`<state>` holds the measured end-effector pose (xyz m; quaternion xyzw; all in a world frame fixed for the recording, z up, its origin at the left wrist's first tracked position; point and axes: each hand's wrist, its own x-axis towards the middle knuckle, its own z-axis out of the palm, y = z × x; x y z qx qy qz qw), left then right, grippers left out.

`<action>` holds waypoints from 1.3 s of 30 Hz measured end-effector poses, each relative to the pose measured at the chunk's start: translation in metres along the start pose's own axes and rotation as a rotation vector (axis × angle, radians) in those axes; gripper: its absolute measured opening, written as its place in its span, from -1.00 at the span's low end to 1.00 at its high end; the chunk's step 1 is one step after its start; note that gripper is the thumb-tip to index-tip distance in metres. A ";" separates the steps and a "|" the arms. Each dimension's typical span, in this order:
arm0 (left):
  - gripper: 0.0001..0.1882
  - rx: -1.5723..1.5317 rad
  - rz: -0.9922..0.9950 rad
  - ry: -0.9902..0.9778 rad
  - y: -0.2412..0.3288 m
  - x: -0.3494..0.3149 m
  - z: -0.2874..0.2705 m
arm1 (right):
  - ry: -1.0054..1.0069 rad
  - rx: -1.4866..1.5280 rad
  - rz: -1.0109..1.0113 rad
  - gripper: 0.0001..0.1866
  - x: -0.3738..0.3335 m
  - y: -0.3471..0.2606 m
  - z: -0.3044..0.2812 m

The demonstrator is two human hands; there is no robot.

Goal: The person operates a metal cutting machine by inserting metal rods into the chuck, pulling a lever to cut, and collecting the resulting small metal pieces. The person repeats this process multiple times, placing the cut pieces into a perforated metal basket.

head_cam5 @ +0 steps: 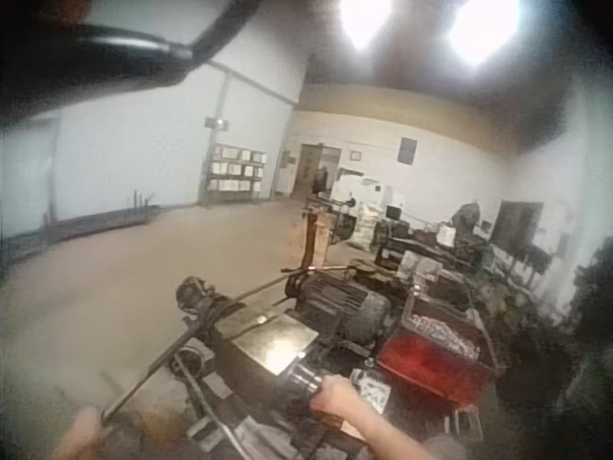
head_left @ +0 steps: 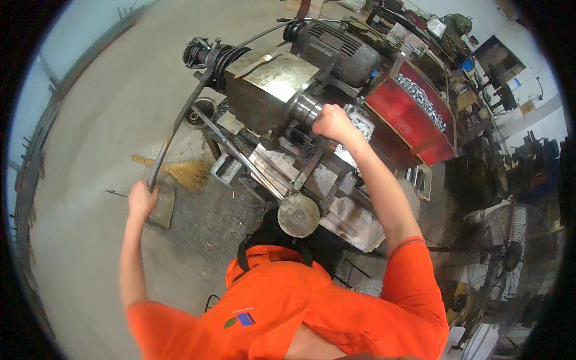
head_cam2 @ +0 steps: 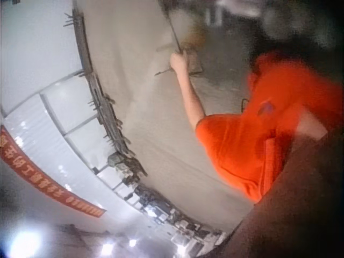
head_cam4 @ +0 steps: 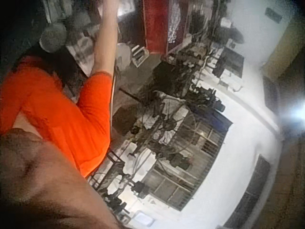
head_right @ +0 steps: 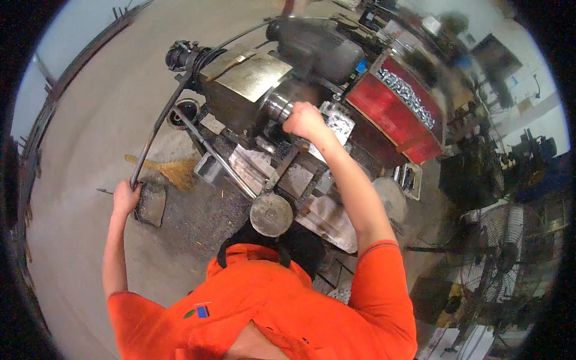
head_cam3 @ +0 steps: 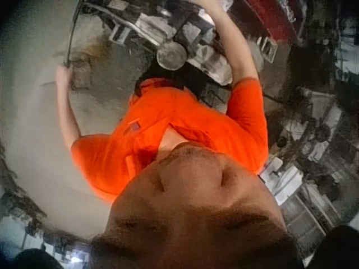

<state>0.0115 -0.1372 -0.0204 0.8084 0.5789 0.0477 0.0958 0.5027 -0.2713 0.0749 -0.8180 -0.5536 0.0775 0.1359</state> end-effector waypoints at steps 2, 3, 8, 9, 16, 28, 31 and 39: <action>-0.75 0.147 -0.034 0.013 -0.007 0.015 -0.015 | 0.062 0.037 -0.040 -0.75 -0.005 0.004 0.003; -0.78 0.203 -0.036 0.031 -0.018 0.029 -0.029 | 0.037 0.023 -0.019 -0.74 -0.008 0.002 0.000; -0.87 0.473 0.282 0.416 -0.112 0.111 -0.031 | 0.086 0.026 0.035 -0.75 -0.004 -0.003 0.005; -0.87 0.484 0.309 0.457 -0.114 0.124 -0.037 | 0.102 0.006 0.040 -0.76 -0.003 -0.001 0.002; -0.75 0.139 0.151 0.372 -0.063 0.137 -0.033 | 0.173 -0.057 -0.225 -0.70 -0.030 0.012 0.002; -0.54 0.365 0.550 -0.293 0.133 0.091 0.163 | 0.390 0.067 0.344 -0.65 -0.299 0.125 -0.030; -0.67 0.606 0.572 -0.325 0.108 0.147 0.189 | 0.337 0.059 0.571 -0.66 -0.355 0.158 -0.031; -0.63 0.006 0.391 -0.206 0.097 0.130 0.137 | 0.033 -0.273 1.450 -0.54 -0.549 0.257 0.023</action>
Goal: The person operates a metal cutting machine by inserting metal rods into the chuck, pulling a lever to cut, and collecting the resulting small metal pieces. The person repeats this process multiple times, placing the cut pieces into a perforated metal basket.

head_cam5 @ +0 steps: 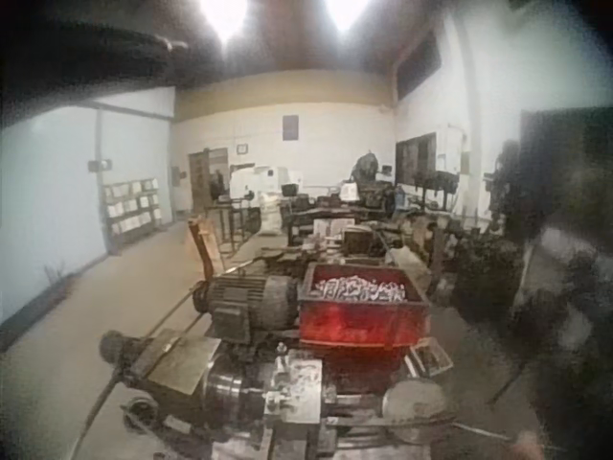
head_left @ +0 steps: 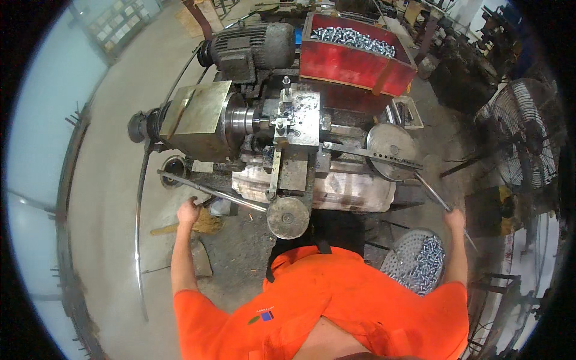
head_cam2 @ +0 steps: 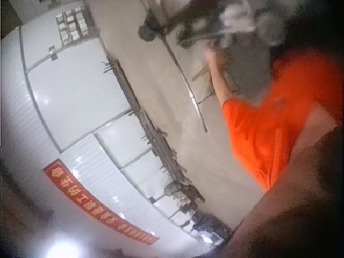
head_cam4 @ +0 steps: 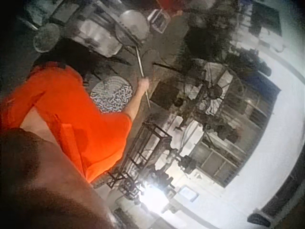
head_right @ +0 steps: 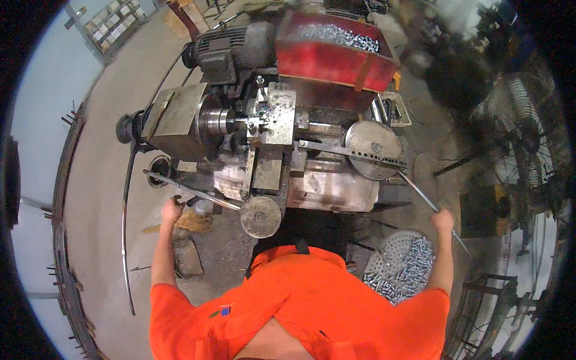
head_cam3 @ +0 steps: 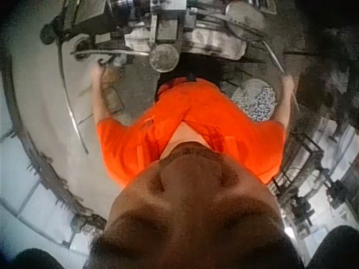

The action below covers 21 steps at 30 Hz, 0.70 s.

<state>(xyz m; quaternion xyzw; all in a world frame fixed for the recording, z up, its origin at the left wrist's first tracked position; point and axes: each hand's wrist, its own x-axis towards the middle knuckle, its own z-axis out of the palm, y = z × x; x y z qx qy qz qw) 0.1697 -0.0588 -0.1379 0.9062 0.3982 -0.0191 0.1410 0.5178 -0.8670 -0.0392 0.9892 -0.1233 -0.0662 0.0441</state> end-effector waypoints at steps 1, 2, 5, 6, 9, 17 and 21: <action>-0.62 -0.134 -0.054 -0.006 -0.001 0.000 -0.014 | 0.040 -0.006 0.019 -0.56 -0.001 0.024 0.015; -0.60 -0.266 -0.109 -0.010 -0.005 0.001 -0.024 | 0.078 -0.011 0.035 -0.59 -0.002 0.037 0.027; -0.56 -0.801 -0.133 0.148 -0.008 0.002 -0.048 | 0.031 -0.021 0.077 -0.58 -0.022 0.026 0.029; -0.54 -0.919 -0.160 0.163 0.012 0.001 -0.066 | -0.011 -0.015 0.071 -0.57 -0.038 0.029 0.035; -0.45 -1.038 -0.238 0.090 0.052 -0.007 -0.089 | -0.158 0.060 -0.009 -0.54 -0.100 0.018 0.044; -0.57 -1.097 -0.264 0.171 0.077 0.011 -0.046 | -0.604 1.236 0.119 -0.63 -0.228 -0.047 0.065; -0.56 -1.084 -0.271 0.162 0.082 0.013 -0.052 | -0.594 1.331 0.129 -0.60 -0.242 -0.070 0.060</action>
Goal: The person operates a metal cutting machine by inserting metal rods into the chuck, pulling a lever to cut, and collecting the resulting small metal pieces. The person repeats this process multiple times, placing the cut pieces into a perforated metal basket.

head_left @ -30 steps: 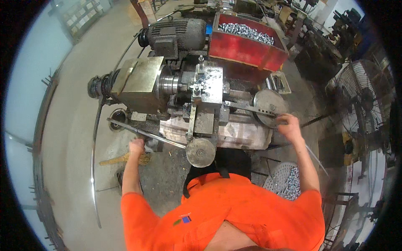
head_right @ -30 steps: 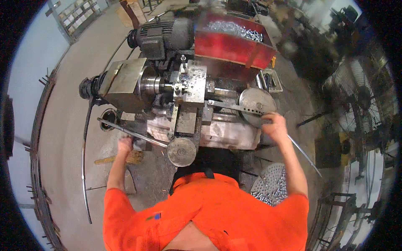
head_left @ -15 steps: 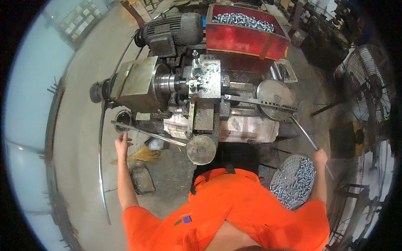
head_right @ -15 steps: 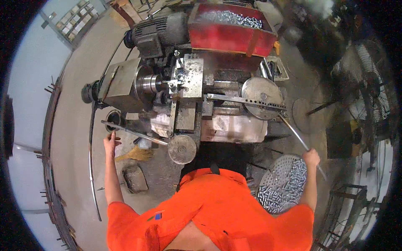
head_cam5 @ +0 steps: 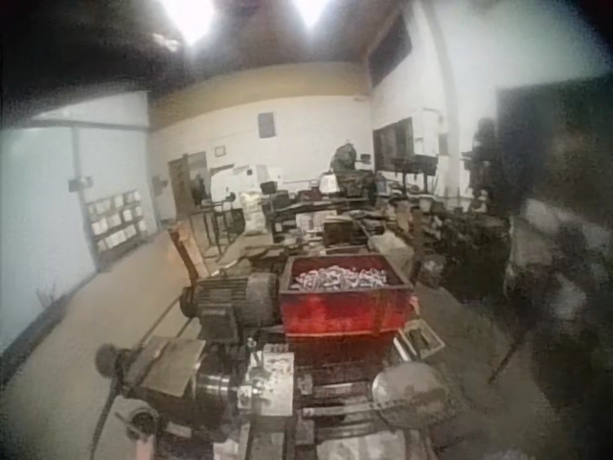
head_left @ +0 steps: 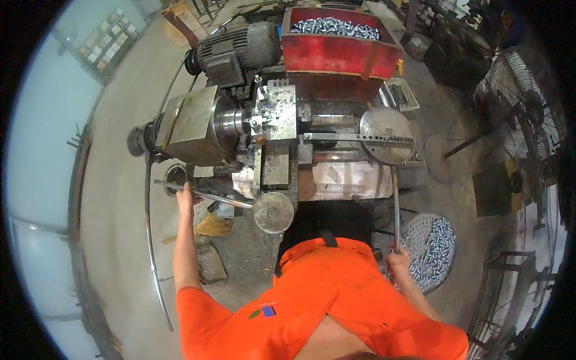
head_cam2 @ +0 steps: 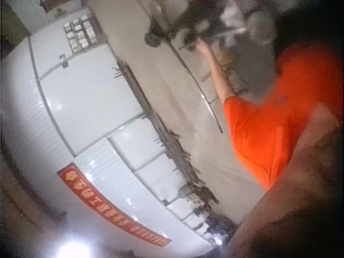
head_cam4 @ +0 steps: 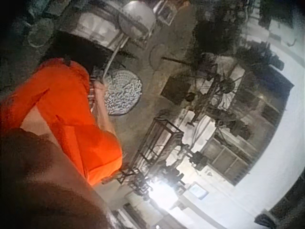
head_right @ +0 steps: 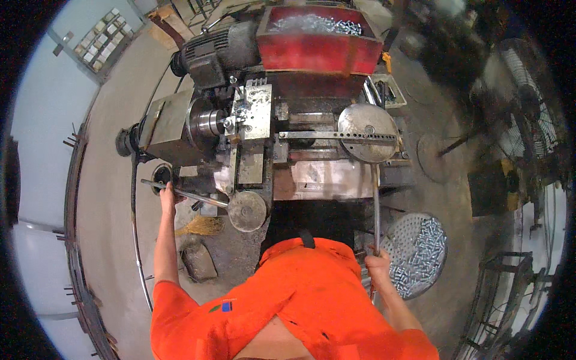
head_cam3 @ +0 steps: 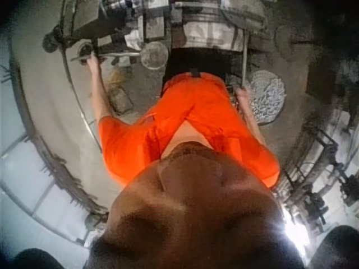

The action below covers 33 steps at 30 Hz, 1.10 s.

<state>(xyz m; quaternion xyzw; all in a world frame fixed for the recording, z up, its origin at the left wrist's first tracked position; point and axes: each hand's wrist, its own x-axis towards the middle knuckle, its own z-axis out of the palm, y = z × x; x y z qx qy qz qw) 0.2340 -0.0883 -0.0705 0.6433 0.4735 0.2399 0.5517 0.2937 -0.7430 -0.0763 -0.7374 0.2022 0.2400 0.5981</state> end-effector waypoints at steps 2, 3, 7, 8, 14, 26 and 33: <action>-0.57 0.014 -0.011 -0.008 -0.006 0.004 -0.004 | 0.013 0.028 0.020 -0.63 -0.001 0.002 0.005; -0.57 0.026 -0.001 -0.006 -0.002 -0.001 -0.001 | 0.015 0.052 0.030 -0.68 -0.006 -0.004 0.007; -0.55 0.140 -0.062 -0.068 0.011 -0.004 -0.006 | -0.056 -0.014 0.020 -0.75 0.006 0.003 -0.010; -0.53 0.158 -0.065 -0.081 0.009 -0.002 -0.010 | -0.021 -0.206 -0.086 -0.74 0.019 0.010 -0.027; -0.53 0.150 -0.094 -0.089 0.013 -0.009 -0.005 | 0.408 -1.178 -0.330 -0.52 0.109 -0.027 -0.158; -0.36 0.544 0.056 -0.167 -0.092 0.033 -0.065 | 0.752 -0.973 -0.984 -0.08 0.154 -0.074 -0.057; -0.44 1.375 0.258 -0.077 -0.117 -0.003 0.017 | 0.118 -0.822 -0.590 -0.47 0.088 -0.013 0.030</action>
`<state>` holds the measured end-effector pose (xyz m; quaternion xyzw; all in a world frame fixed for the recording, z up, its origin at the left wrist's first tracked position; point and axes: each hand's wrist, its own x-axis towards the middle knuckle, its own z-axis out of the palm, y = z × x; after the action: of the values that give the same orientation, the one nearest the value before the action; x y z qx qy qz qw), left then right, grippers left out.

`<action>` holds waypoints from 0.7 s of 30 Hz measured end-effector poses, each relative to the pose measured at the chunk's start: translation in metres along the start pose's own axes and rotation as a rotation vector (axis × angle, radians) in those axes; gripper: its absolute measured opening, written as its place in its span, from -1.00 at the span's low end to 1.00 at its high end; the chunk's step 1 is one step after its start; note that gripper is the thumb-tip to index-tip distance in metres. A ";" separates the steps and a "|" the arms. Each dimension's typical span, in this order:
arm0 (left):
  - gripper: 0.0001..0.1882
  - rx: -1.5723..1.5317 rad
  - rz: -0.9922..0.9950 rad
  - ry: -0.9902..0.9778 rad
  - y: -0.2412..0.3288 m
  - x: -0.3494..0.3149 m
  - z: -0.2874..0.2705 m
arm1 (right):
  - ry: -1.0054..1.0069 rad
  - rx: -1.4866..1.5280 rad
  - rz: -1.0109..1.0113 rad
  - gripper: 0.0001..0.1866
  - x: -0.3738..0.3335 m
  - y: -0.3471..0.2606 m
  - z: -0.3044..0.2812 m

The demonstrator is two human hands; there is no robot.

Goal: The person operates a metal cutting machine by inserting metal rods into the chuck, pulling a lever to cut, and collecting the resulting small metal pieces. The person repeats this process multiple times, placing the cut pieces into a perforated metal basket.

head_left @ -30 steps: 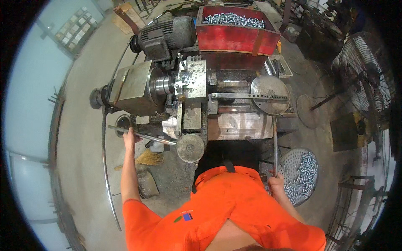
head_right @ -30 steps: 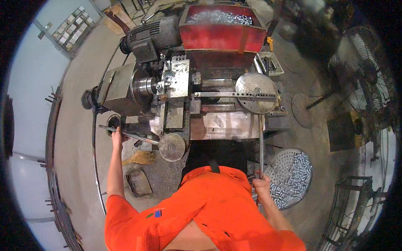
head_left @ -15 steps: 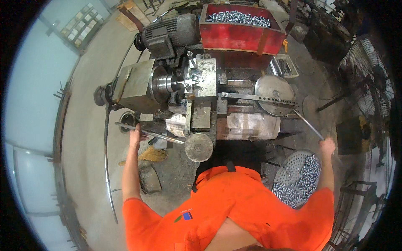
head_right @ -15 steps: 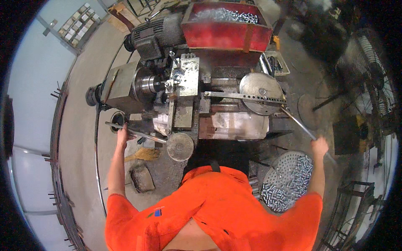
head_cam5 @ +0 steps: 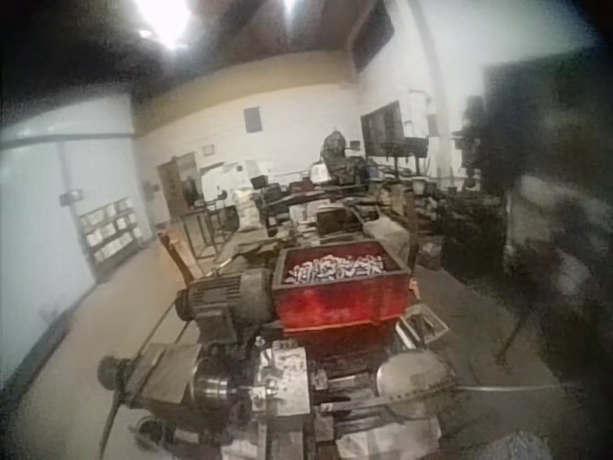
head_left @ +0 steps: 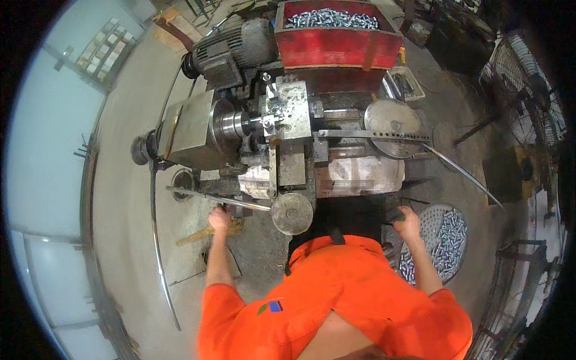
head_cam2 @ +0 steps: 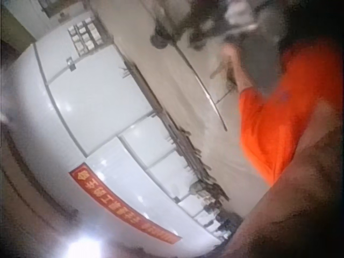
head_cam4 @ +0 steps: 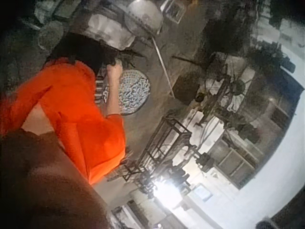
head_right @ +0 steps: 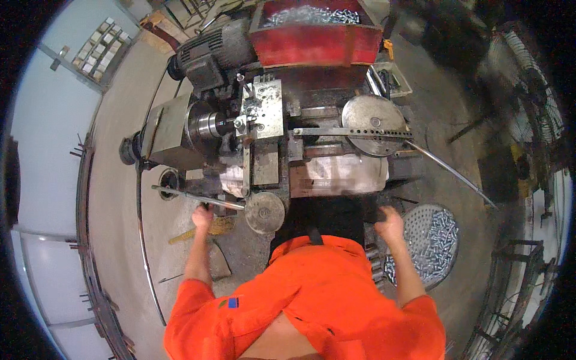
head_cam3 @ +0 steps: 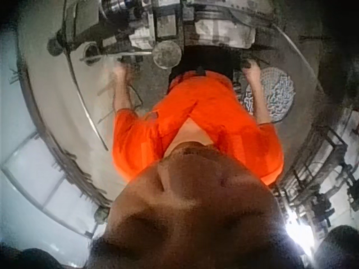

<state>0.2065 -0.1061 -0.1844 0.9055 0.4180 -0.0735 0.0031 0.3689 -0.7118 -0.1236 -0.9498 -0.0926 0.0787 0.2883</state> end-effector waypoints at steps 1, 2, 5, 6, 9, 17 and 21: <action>-0.44 -0.180 -0.212 -0.014 0.018 -0.006 0.008 | -0.017 0.009 -0.007 -0.50 -0.002 -0.005 0.002; -0.44 -0.362 -0.430 -0.031 0.036 -0.014 0.020 | -0.038 0.015 -0.019 -0.53 -0.003 -0.010 0.005; -0.36 -0.424 -0.268 0.055 0.036 0.004 0.084 | -0.055 0.023 -0.074 -0.58 0.002 -0.020 0.013; -0.37 -0.440 -0.259 -0.021 0.047 0.002 0.070 | -0.039 0.009 -0.088 -0.58 0.004 -0.021 0.014; -0.51 -0.254 -0.057 -0.140 0.003 -0.004 0.040 | -0.100 0.082 -0.037 -0.56 0.015 -0.021 -0.001; -0.54 -0.339 0.001 -0.038 -0.012 -0.018 0.042 | -0.008 -0.036 -0.211 -0.57 0.091 -0.107 -0.071; -0.55 -0.421 0.074 -0.298 -0.023 -0.049 -0.028 | -0.001 0.068 -0.581 -0.57 0.137 -0.216 -0.076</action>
<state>0.1611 -0.1262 -0.1490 0.8788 0.3857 -0.1173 0.2555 0.4893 -0.5456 0.0475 -0.8733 -0.3581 -0.0039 0.3302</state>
